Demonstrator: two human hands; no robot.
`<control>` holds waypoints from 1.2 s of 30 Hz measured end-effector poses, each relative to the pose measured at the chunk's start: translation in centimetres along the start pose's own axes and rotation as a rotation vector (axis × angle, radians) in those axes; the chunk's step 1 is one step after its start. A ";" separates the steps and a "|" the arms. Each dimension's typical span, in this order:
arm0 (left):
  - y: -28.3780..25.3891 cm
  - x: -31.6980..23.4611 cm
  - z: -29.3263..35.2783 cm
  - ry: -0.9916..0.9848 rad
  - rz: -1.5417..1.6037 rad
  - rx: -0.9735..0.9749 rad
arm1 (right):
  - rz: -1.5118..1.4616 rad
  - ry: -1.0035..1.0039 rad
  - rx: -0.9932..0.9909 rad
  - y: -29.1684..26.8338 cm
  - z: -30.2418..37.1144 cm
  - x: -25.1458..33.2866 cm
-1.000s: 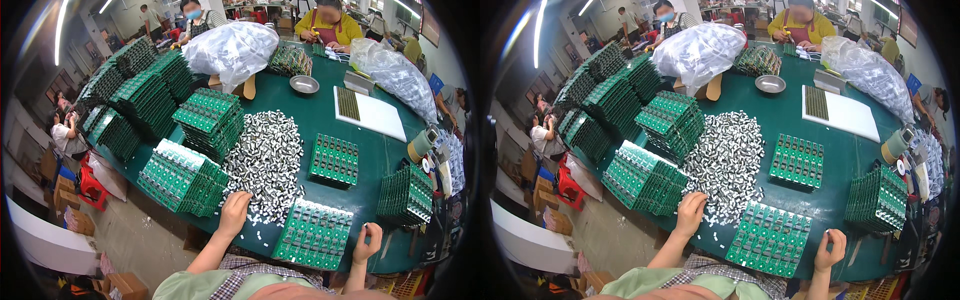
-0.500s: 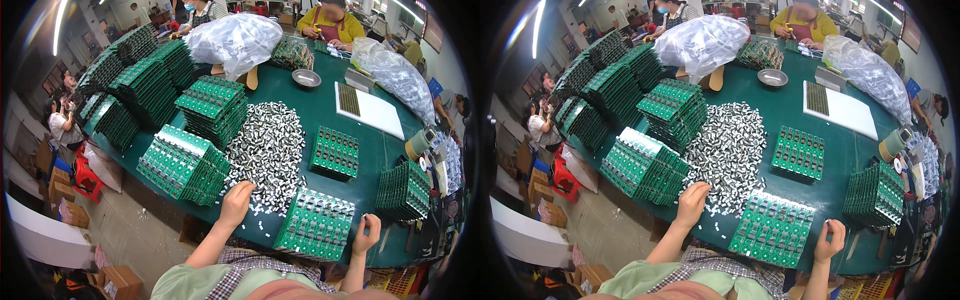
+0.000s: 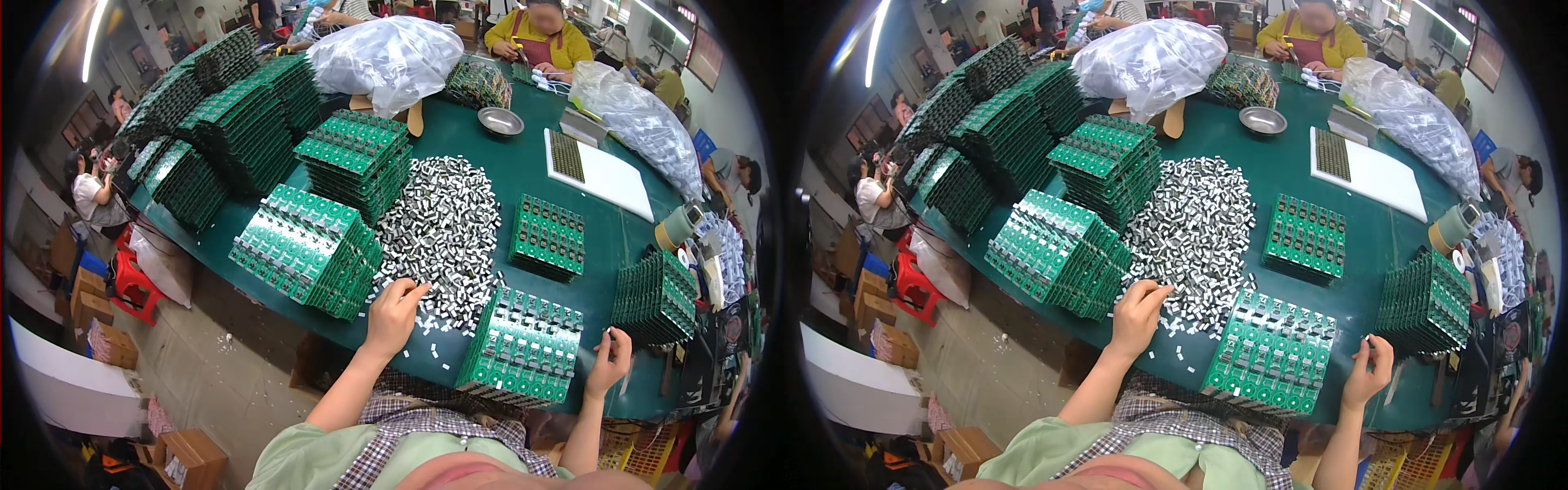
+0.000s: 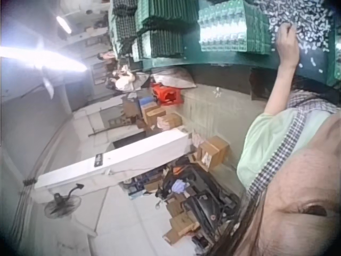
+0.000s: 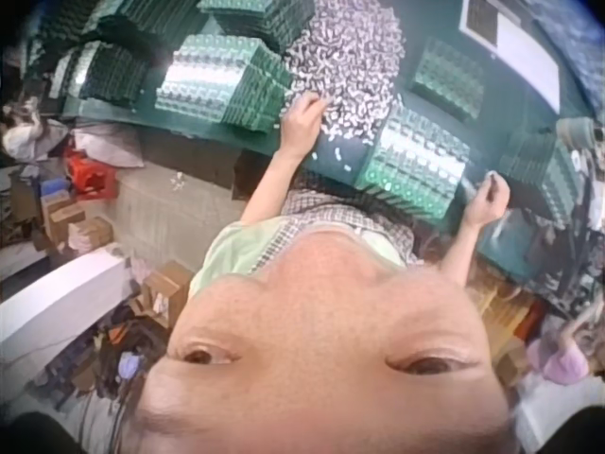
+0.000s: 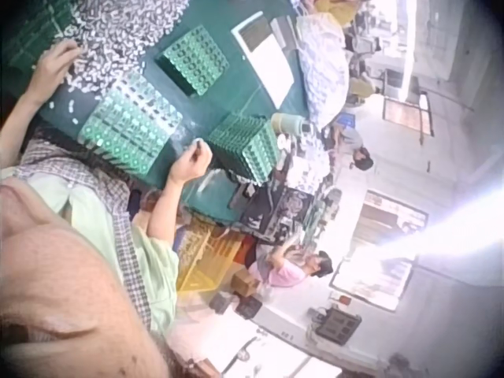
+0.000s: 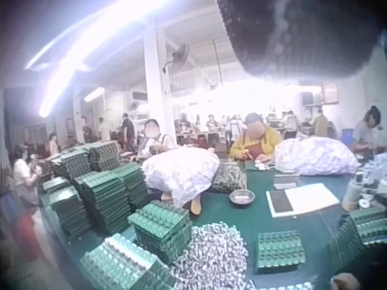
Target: The person inserts small electronic components onto printed circuit board arrays by hand at a manufacturing workbench.
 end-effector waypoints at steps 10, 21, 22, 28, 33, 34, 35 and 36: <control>-0.6 -0.3 0.3 -0.014 0.010 -0.006 | -0.032 -0.077 0.046 -2.1 -0.7 4.0; 0.2 0.0 0.1 -0.054 0.000 0.075 | 0.000 -0.073 0.276 -2.8 -2.4 8.6; 0.0 -0.1 0.1 -0.073 0.002 0.097 | 0.028 -0.105 0.319 -2.9 -2.8 9.3; 0.2 0.7 0.0 -0.022 -0.035 0.032 | 0.029 -0.121 0.571 -2.2 -4.3 9.9; 0.5 0.4 0.2 -0.004 -0.043 0.073 | 0.158 -0.206 0.612 -1.7 -4.1 9.9; 0.5 0.4 0.2 -0.002 -0.038 0.067 | 0.215 -0.266 0.610 -1.3 -4.2 10.0; 0.3 0.5 0.4 0.000 -0.035 0.061 | 0.303 -0.271 0.601 -0.9 -4.4 10.1; 0.2 0.5 0.4 -0.006 -0.035 0.062 | 0.302 -0.272 0.607 -0.6 -4.6 10.0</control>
Point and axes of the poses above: each hand's wrist, its own z-axis away from the middle knuckle, its own y-axis out of the palm, x = y × z, the point moved 3 cm from there along -z, towards the middle knuckle, and after that the axes turned 12 degrees about x, right-handed, at the moved point
